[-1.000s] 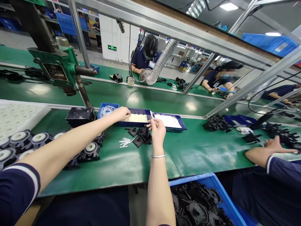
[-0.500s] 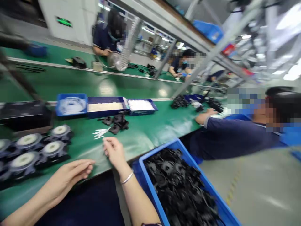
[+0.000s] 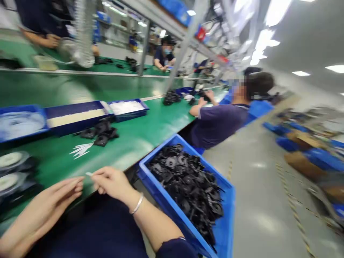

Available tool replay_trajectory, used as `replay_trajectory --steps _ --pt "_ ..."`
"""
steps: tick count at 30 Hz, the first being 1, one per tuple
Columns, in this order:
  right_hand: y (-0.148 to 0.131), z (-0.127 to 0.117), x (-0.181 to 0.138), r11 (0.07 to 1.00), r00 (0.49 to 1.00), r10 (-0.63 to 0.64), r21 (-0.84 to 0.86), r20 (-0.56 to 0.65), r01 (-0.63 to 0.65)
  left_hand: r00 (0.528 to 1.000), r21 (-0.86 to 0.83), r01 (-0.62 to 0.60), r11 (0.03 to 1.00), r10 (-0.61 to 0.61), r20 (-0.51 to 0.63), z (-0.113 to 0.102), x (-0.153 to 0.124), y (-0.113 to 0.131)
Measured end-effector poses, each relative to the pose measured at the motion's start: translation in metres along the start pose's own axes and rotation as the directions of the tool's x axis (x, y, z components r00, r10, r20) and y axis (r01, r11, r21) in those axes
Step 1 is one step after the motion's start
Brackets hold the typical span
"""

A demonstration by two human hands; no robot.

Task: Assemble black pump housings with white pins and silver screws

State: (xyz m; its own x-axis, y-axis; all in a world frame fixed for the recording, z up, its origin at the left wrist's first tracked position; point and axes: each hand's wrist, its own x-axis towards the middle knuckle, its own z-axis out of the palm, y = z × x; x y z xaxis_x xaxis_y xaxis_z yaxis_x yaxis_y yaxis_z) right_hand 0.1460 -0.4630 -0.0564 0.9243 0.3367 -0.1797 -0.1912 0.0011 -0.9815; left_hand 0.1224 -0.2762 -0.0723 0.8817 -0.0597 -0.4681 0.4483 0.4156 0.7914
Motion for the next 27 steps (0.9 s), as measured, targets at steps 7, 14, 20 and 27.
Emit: replay_trajectory --steps 7,14,20,27 --pt "0.004 0.011 0.003 0.994 0.994 -0.005 -0.107 0.113 0.017 0.991 -0.137 -0.126 0.983 0.129 0.018 0.0 -0.005 0.003" --pt "0.003 0.026 0.002 0.975 0.988 0.0 -0.221 0.157 0.035 0.992 -0.22 -0.109 0.969 0.119 0.033 -0.009 -0.013 -0.004" --pt "0.005 0.029 0.005 0.969 0.99 -0.022 -0.24 0.139 0.056 0.992 -0.276 -0.071 0.959 0.098 0.085 -0.012 -0.012 -0.002" --pt "0.007 0.027 0.002 0.973 0.993 -0.042 -0.222 0.111 0.066 0.994 -0.318 -0.047 0.947 0.077 0.083 -0.014 -0.009 -0.002"
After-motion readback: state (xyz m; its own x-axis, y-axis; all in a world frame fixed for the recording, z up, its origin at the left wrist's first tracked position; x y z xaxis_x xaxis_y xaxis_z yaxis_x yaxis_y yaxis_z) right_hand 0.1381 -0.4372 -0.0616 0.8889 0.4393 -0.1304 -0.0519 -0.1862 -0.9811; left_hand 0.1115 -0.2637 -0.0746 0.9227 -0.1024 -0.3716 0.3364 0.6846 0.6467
